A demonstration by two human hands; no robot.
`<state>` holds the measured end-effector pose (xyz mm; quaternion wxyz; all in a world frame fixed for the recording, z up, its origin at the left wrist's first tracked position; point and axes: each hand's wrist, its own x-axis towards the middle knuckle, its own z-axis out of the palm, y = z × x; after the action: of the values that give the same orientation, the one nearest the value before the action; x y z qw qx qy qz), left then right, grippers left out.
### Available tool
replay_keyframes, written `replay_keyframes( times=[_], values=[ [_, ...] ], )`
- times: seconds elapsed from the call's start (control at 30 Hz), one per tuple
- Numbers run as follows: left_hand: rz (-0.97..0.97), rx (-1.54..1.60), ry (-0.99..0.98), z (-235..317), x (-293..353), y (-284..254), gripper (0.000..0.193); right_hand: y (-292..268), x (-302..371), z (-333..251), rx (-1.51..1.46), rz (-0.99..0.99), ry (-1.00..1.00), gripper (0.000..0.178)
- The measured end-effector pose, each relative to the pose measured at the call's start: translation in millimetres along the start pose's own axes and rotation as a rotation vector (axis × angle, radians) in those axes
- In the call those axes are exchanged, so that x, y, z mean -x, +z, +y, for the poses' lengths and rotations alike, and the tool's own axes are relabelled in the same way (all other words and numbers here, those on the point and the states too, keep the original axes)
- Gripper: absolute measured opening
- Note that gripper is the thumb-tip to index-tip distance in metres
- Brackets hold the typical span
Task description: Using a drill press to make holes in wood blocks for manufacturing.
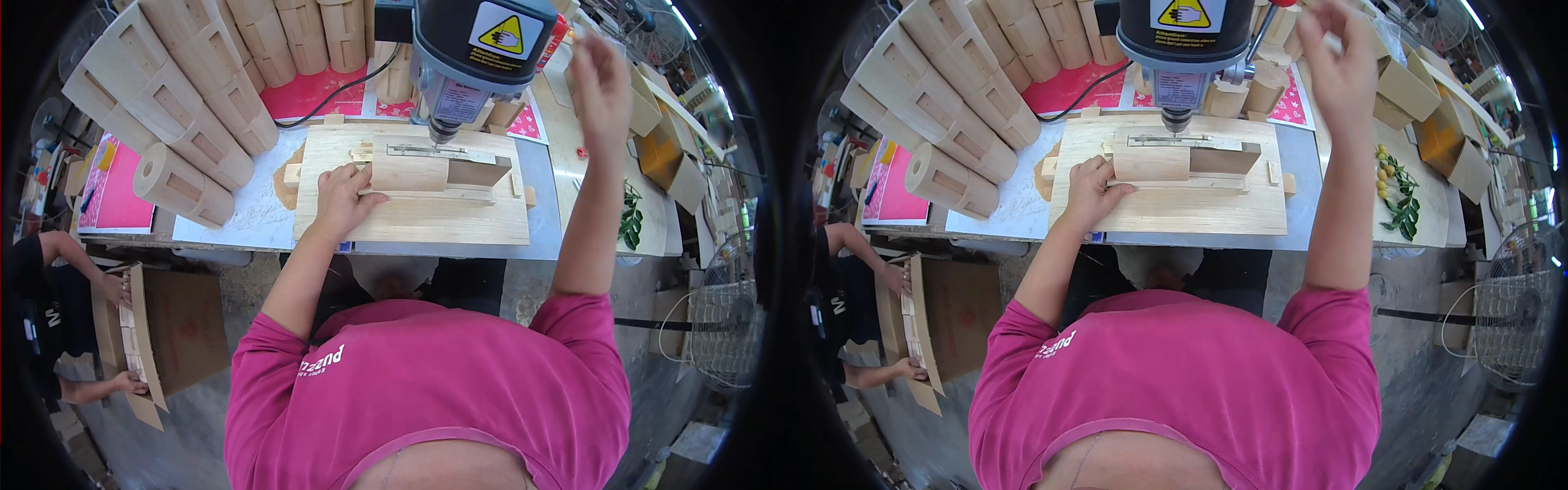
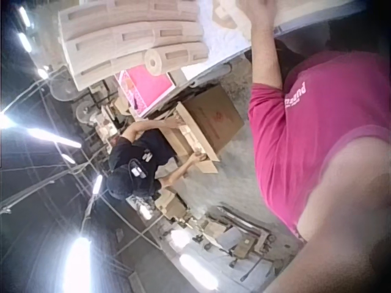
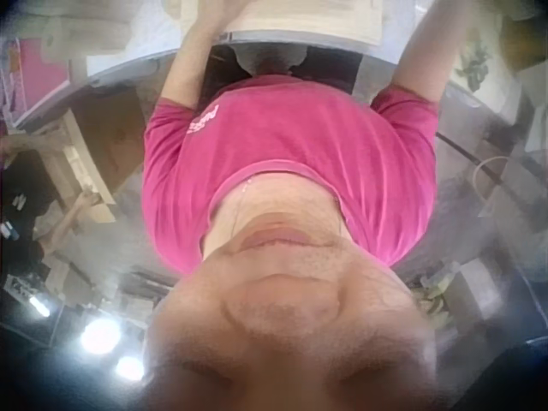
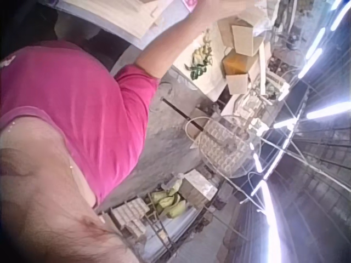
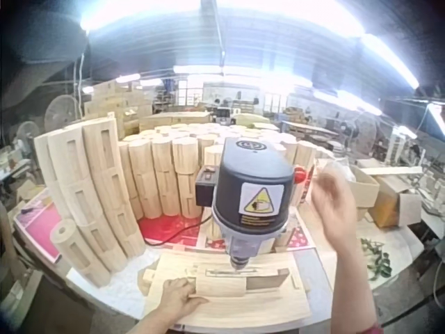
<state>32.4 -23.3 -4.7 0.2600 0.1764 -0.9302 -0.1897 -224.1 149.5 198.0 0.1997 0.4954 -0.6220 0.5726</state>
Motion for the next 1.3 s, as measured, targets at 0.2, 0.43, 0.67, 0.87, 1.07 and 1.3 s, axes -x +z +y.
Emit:
replay_keyframes(
  times=[0.2, 0.43, 0.67, 0.87, 1.07, 1.3],
  values=[
    [0.007, -0.020, 0.009, 1, 2, 3, 0.054, 46, -42, -19, 0.055, -0.094, 0.000, 0.036],
    [0.012, -0.024, 0.042, 3, -2, 3, 0.051, 6, -5, -68, 0.709, -0.184, 0.041, 0.017],
    [0.010, -0.043, 0.020, 3, -1, 1, 0.050, 14, 84, -76, 0.498, -0.121, -0.023, 0.012],
    [0.008, -0.032, 0.028, 2, -1, 2, 0.049, 37, 130, -36, 0.292, -0.006, 0.014, 0.022],
    [0.014, -0.015, 0.018, 4, -2, 2, 0.049, 49, 142, -14, 0.212, 0.030, -0.021, 0.023],
    [0.004, -0.012, -0.006, -1, 5, 5, 0.048, 19, 57, -63, 0.322, 0.013, -0.150, 0.012]
  ],
)
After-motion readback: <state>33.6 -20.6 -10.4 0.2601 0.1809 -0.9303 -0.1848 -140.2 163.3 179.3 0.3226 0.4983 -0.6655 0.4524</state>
